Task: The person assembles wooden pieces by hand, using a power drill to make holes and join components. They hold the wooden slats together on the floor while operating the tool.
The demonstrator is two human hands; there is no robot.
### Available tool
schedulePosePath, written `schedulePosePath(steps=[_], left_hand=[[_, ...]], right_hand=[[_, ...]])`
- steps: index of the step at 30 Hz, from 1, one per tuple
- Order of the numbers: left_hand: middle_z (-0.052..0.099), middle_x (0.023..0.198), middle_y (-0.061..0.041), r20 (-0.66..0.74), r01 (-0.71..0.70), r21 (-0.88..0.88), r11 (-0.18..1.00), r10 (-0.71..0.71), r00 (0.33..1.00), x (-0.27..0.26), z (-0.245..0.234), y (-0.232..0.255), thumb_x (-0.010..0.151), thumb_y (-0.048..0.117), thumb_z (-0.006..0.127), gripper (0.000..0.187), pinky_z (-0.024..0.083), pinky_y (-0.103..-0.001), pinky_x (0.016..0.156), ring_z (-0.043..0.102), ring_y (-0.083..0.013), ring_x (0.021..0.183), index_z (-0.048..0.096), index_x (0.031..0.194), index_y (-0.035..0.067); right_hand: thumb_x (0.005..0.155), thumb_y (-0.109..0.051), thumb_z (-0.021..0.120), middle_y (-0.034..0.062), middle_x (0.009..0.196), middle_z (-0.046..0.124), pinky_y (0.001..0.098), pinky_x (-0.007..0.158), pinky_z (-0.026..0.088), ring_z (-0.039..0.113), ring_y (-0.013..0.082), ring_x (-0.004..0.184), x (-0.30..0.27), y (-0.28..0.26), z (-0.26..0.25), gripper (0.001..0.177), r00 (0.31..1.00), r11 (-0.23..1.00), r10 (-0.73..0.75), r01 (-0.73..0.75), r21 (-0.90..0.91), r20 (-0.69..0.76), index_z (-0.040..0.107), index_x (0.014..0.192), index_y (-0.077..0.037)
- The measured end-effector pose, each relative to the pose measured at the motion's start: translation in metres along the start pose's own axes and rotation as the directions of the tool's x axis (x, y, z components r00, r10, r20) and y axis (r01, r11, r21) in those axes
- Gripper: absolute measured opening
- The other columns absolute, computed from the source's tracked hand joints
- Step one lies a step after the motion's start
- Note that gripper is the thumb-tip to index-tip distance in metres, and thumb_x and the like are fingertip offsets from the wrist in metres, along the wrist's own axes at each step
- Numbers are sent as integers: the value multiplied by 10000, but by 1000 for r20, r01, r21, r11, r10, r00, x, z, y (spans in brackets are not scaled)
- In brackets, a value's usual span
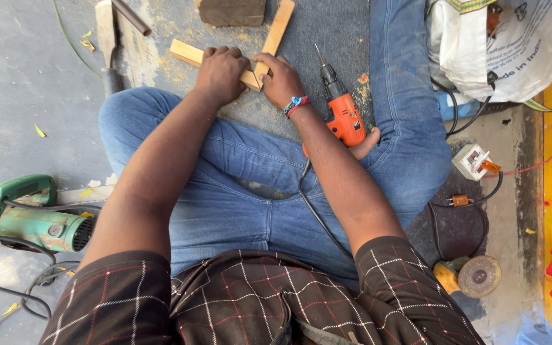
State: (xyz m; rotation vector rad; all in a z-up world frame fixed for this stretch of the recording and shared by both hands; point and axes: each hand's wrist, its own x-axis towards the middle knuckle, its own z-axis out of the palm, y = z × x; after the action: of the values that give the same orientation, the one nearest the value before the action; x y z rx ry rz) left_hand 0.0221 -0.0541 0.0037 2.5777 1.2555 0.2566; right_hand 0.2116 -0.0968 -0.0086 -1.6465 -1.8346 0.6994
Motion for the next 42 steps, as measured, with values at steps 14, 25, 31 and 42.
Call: schedulePosePath(steps=[14, 25, 31, 42], left_hand=[[522, 1178, -186, -205, 246, -121, 962, -267, 942, -21, -22, 31, 643, 286, 878, 708, 430, -480, 947, 515, -380, 1149, 624, 1296, 190], [585, 1272, -311, 206, 791, -594, 148, -922, 327, 3, 30, 10, 657, 708, 851, 1106, 514, -455, 1004, 606, -443, 1188, 470, 1250, -144], [609, 1222, -292, 149, 796, -517, 314, -883, 445, 13, 55, 3, 720, 407, 834, 756, 543, -470, 948, 637, -446, 1094, 535, 1228, -66], [688, 1174, -150, 142, -116, -910, -398, -561, 816, 3, -11, 26, 900, 29, 729, 540, 657, -406, 815, 713, -255, 1025, 412, 1338, 32]], right_hand=[[931, -121, 734, 160, 1032, 747, 482, 834, 567, 714, 414, 980, -19, 9, 8, 199, 961, 999, -42, 37, -23, -272, 625, 1097, -138], [824, -100, 790, 116, 995, 707, 409, 694, 601, 732, 237, 824, 14, 30, -17, 627, 775, 326, 624, -377, 867, 102, 445, 1344, -34], [921, -87, 766, 152, 1080, 713, 385, 903, 597, 703, 255, 987, -1, 21, -47, 343, 887, 6, 210, -422, 906, 412, 639, 1208, 51], [898, -94, 798, 165, 1176, 696, 465, 943, 654, 714, 293, 1109, -1, -23, -73, 498, 958, 278, 218, -244, 929, 186, 514, 1285, 40]])
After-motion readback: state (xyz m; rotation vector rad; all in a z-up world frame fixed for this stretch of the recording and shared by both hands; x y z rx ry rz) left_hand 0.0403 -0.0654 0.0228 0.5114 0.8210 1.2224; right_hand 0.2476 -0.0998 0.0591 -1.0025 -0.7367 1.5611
